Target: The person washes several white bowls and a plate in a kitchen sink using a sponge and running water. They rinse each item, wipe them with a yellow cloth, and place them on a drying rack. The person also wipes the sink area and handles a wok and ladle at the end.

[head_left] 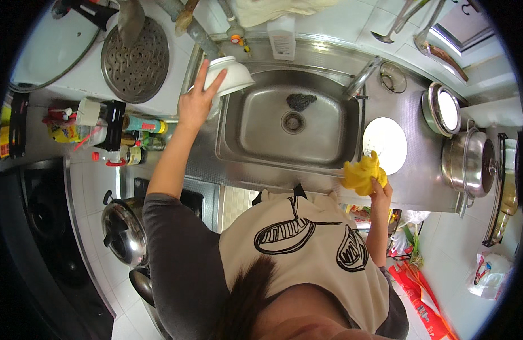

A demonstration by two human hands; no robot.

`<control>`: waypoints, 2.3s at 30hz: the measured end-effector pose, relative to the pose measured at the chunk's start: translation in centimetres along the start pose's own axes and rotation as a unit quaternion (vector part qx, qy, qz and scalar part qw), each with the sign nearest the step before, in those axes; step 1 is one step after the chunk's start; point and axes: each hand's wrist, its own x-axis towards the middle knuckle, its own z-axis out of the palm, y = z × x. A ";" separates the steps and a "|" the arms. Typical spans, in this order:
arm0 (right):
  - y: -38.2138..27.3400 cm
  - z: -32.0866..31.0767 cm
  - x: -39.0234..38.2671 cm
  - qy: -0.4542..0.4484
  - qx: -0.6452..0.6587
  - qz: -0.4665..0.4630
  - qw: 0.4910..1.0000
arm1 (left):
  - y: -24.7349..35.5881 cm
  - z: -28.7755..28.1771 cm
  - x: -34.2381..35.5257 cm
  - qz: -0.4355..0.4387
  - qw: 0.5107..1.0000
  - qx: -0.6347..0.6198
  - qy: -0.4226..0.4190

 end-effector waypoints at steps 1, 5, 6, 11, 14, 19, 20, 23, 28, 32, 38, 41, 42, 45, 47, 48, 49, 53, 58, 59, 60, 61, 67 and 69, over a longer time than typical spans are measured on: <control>-0.7 0.8 -0.4 -0.029 0.061 0.018 0.998 | 0.4 -0.4 0.3 0.015 0.999 -0.001 0.032; -2.8 2.8 -1.9 -0.136 0.192 0.011 0.972 | 3.0 -0.9 1.6 -0.034 0.994 -0.057 0.082; -3.2 3.0 -2.1 -0.180 0.218 -0.022 0.959 | 4.0 -0.2 1.8 -0.068 0.991 -0.089 0.072; -7.5 7.5 -0.4 -0.355 0.041 -0.266 0.895 | 11.1 2.4 2.2 -0.225 0.875 -0.429 0.021; -8.6 12.4 1.9 -0.395 -0.237 -0.132 0.878 | 15.1 4.4 0.3 -0.220 0.817 -0.533 -0.029; 0.2 15.0 3.5 -0.133 -0.498 -0.401 0.757 | 22.4 2.2 -0.2 -0.179 0.756 -0.624 -0.087; -0.3 14.9 2.6 -0.134 -0.539 -0.389 0.735 | 23.1 1.3 -0.6 -0.168 0.761 -0.618 -0.102; -0.1 13.9 0.7 -0.113 -0.598 -0.335 0.719 | 24.4 -0.1 -0.3 -0.150 0.750 -0.627 -0.144; 2.2 11.8 0.7 -0.103 -0.495 -0.386 0.772 | 25.1 1.0 -1.2 -0.139 0.773 -0.608 -0.113; 3.5 11.7 1.1 -0.107 -0.494 -0.418 0.755 | 25.5 0.5 -0.8 -0.123 0.791 -0.570 -0.184; 4.3 11.3 1.3 -0.128 -0.471 -0.373 0.789 | 24.6 1.2 0.8 -0.138 0.765 -0.540 -0.323; 3.5 12.5 1.2 -0.111 -0.418 -0.349 0.832 | 25.8 3.4 -1.1 -0.313 0.526 -0.758 -0.225; 3.5 13.2 1.3 -0.084 -0.387 -0.360 0.845 | 26.1 4.9 -1.4 -0.322 0.523 -0.771 -0.167; 4.4 14.5 1.4 -0.056 -0.331 -0.390 0.858 | 25.2 6.6 -1.0 -0.287 0.512 -0.801 -0.120; 6.6 12.7 4.6 -0.100 -0.388 -0.438 0.805 | 25.0 8.1 -0.1 -0.209 0.541 -0.803 -0.137; 5.5 11.5 5.2 -0.140 -0.495 -0.389 0.764 | 24.4 8.9 0.2 -0.145 0.602 -0.772 -0.144; 4.9 10.2 6.6 -0.133 -0.540 -0.467 0.687 | 24.0 10.2 0.3 -0.079 0.656 -0.733 -0.159; 4.5 9.2 7.5 -0.155 -0.550 -0.514 0.640 | 25.0 8.8 0.8 -0.133 0.687 -0.693 -0.175; 3.2 14.6 3.4 -0.058 -0.382 -0.303 0.871 | 28.0 6.8 -1.3 -0.308 0.470 -0.824 -0.075; 3.6 15.2 2.9 -0.049 -0.362 -0.307 0.879 | 27.1 7.4 -1.4 -0.277 0.493 -0.820 -0.089; 3.9 15.4 2.6 -0.039 -0.342 -0.311 0.886 | 26.2 8.1 -1.6 -0.245 0.516 -0.814 -0.104; 3.6 15.2 2.3 -0.078 -0.313 -0.291 0.901 | 25.5 8.8 -1.6 -0.225 0.528 -0.812 -0.103; 2.4 8.6 6.5 -0.338 -0.484 -0.465 0.660 | 22.0 7.5 0.4 -0.175 0.540 -0.749 -0.343; 2.7 8.8 6.1 -0.298 -0.541 -0.428 0.659 | 22.9 8.0 0.4 -0.159 0.530 -0.746 -0.370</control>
